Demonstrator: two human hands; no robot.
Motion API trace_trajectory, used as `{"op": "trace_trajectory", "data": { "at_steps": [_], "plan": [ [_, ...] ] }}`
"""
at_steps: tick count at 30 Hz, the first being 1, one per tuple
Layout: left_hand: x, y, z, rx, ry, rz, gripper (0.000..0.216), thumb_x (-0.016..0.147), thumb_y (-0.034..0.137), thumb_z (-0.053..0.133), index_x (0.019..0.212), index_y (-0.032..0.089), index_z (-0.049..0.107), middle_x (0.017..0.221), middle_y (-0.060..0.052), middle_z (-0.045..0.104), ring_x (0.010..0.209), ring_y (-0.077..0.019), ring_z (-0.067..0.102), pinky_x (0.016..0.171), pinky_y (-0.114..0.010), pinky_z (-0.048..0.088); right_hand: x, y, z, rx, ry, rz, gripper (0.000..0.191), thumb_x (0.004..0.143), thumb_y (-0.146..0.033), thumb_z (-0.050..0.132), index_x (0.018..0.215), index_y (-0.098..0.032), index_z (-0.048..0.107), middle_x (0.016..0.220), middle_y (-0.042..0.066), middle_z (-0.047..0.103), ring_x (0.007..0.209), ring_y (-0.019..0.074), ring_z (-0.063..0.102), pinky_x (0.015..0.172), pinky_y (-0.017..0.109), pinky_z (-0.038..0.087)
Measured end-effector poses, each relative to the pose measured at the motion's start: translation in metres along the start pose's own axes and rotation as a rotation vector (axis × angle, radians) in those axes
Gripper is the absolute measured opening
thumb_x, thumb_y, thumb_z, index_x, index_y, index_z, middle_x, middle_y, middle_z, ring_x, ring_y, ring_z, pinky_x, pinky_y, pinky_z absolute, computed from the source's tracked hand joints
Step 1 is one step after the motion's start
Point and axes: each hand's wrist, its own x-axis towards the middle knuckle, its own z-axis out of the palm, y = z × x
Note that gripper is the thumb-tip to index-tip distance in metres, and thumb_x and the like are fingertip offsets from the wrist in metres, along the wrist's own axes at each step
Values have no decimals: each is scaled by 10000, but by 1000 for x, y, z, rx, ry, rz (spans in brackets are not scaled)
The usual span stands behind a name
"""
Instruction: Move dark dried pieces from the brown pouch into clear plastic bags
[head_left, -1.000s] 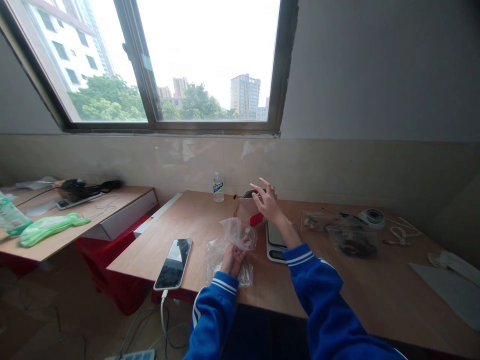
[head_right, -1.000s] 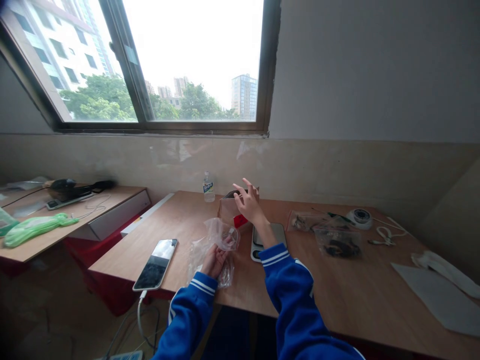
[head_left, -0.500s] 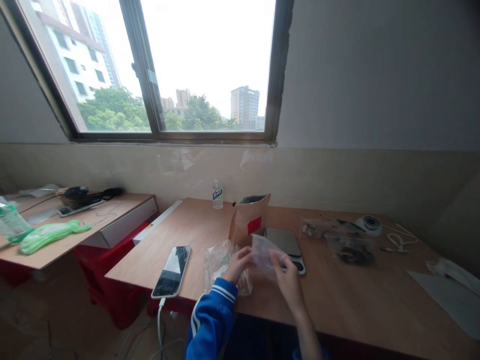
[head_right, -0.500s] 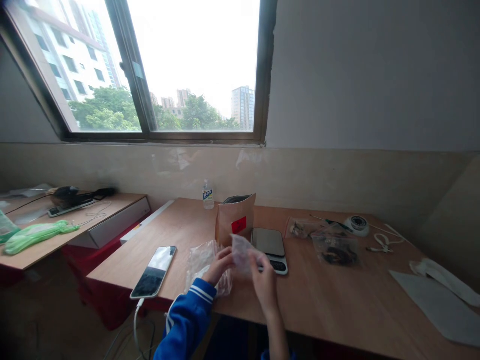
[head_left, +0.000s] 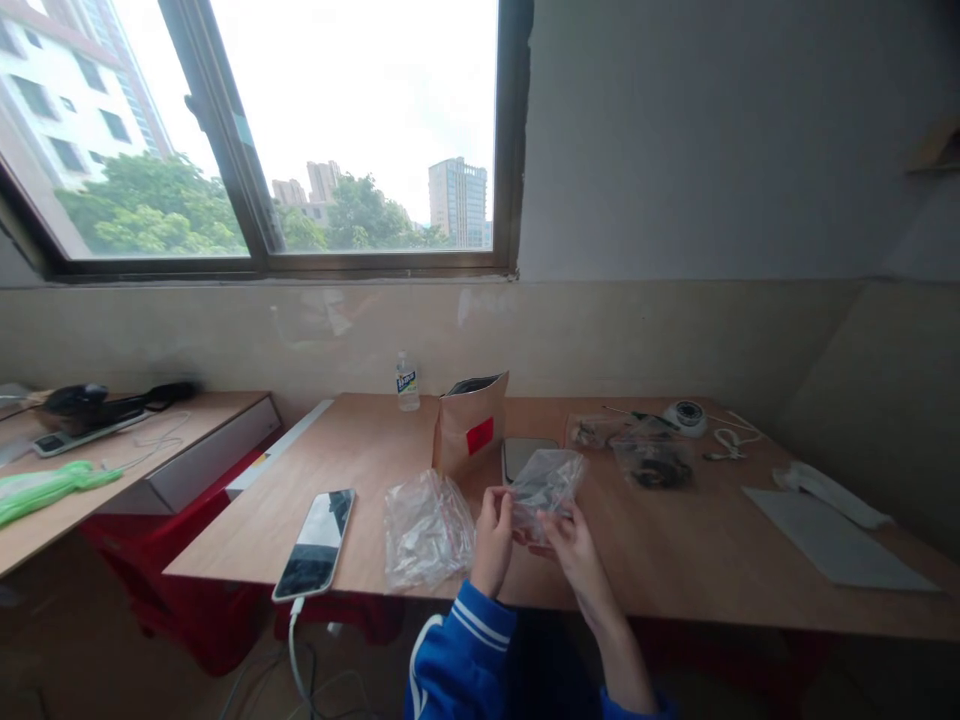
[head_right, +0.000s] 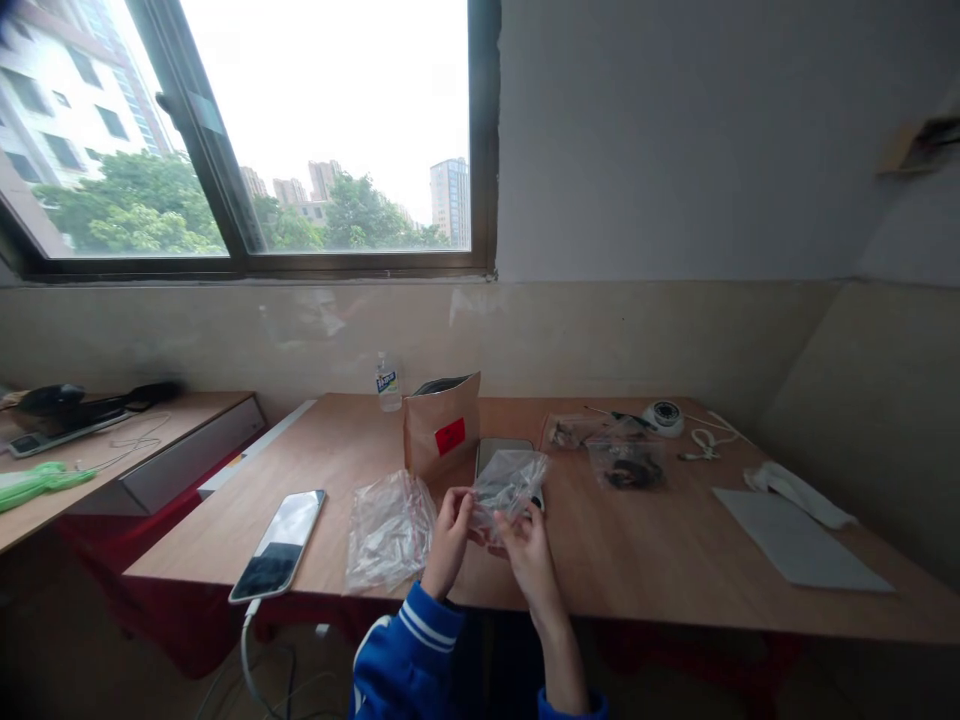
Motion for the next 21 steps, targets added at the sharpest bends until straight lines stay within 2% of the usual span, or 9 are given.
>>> {"op": "trace_trajectory", "data": {
  "at_steps": [4,8,10,13,16,19,21],
  "plan": [
    [-1,11,-22,-13,62,-11,412,711,534,599,830,141,561,694,-5,546,561,-104,513,402,-183,407,-2,-3,-1,68,-29,18,711,549,-409,823,1109,-175,454,840,35,682,502,106,570,522,269,512],
    [-6,20,-43,-38,106,-51,441,640,520,670,814,122,590,643,-5,560,518,-90,506,387,-171,386,-6,-6,0,91,-102,67,648,568,-361,821,1097,-175,497,858,29,687,483,67,528,512,231,482],
    [-11,18,-50,-55,140,-92,477,597,533,689,808,119,583,600,15,540,444,-70,468,360,-175,368,-7,-6,0,78,-142,89,625,574,-371,815,1089,-176,519,843,24,689,487,70,531,513,230,479],
    [-20,12,-65,-56,280,-168,532,546,546,702,830,121,556,582,40,520,368,-49,427,330,-180,355,-3,-2,-5,31,-168,118,584,585,-404,798,1065,-171,559,813,27,695,521,93,566,540,238,487],
    [-27,9,-89,-34,425,-212,505,577,503,694,870,129,522,624,18,552,386,-65,478,349,-189,394,2,2,-19,-26,-66,136,498,618,-455,755,1001,-172,611,821,42,705,562,116,599,565,241,493],
    [-32,12,-109,-3,512,-227,415,670,410,648,936,143,472,706,-22,592,443,-94,547,402,-214,452,5,2,-35,-67,-8,141,431,654,-477,701,961,-180,645,857,61,711,610,149,623,565,256,498],
    [-34,16,-115,72,550,-215,397,715,361,608,1010,157,439,728,-17,580,499,-120,583,443,-242,486,8,0,-45,-100,16,109,425,664,-484,668,960,-180,651,870,69,710,644,174,633,572,271,503]
  ]
}}
